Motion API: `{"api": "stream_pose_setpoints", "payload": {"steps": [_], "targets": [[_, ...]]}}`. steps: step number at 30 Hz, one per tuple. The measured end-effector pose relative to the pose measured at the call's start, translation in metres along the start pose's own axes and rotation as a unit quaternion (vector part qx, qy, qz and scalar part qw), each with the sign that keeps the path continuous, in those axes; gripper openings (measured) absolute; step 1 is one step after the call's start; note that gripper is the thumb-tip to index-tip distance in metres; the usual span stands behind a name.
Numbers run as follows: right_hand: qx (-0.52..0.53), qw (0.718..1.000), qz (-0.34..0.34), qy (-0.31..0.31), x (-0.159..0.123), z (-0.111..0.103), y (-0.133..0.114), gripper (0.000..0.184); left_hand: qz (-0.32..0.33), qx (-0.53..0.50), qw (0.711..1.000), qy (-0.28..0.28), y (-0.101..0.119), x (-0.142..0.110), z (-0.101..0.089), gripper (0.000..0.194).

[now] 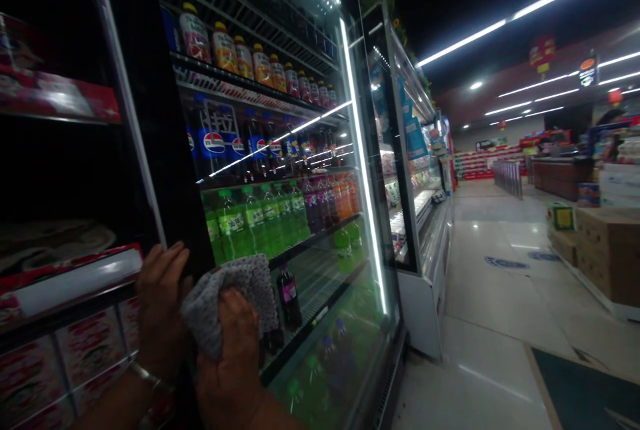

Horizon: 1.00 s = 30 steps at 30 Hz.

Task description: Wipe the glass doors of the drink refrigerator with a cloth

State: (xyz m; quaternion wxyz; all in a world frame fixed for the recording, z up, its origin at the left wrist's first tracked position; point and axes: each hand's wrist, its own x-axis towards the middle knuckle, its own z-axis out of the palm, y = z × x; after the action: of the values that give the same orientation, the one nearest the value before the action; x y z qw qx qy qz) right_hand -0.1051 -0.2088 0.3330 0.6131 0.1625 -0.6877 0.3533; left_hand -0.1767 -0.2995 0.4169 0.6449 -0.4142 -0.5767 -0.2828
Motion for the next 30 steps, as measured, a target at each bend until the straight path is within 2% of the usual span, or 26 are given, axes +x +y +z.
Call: {"api": "stream_pose_setpoints", "payload": {"steps": [4, 11, 16, 22, 27, 30], "targets": [[-0.021, 0.999, -0.029, -0.003, 0.002, -0.001, 0.005, 0.072, 0.0, -0.005, 1.0, -0.002, 0.001, -0.001, 0.001, 0.069], [-0.055, 0.995, -0.077, 0.016, 0.01, -0.002, 0.023, 0.051, 0.006, 0.01, 1.0, 0.001, 0.0, 0.0, 0.002, 0.069], [-0.081, 0.993, -0.073, 0.043, 0.012, -0.008, 0.046, 0.051, 0.008, 0.056, 0.998, 0.007, -0.003, -0.001, 0.001, 0.06], [-0.12, 0.988, -0.053, 0.083, 0.014, -0.025, 0.092, 0.06, 0.004, 0.063, 0.998, 0.004, -0.001, 0.0, -0.001, 0.063], [-0.153, 0.98, 0.005, 0.126, 0.008, -0.039, 0.147, 0.052, -0.009, 0.06, 0.998, -0.003, 0.0, -0.001, -0.002, 0.064], [-0.182, 0.971, 0.063, 0.141, 0.0, -0.049, 0.183, 0.045, -0.018, 0.055, 0.998, 0.002, 0.001, -0.001, -0.002, 0.061]]}}
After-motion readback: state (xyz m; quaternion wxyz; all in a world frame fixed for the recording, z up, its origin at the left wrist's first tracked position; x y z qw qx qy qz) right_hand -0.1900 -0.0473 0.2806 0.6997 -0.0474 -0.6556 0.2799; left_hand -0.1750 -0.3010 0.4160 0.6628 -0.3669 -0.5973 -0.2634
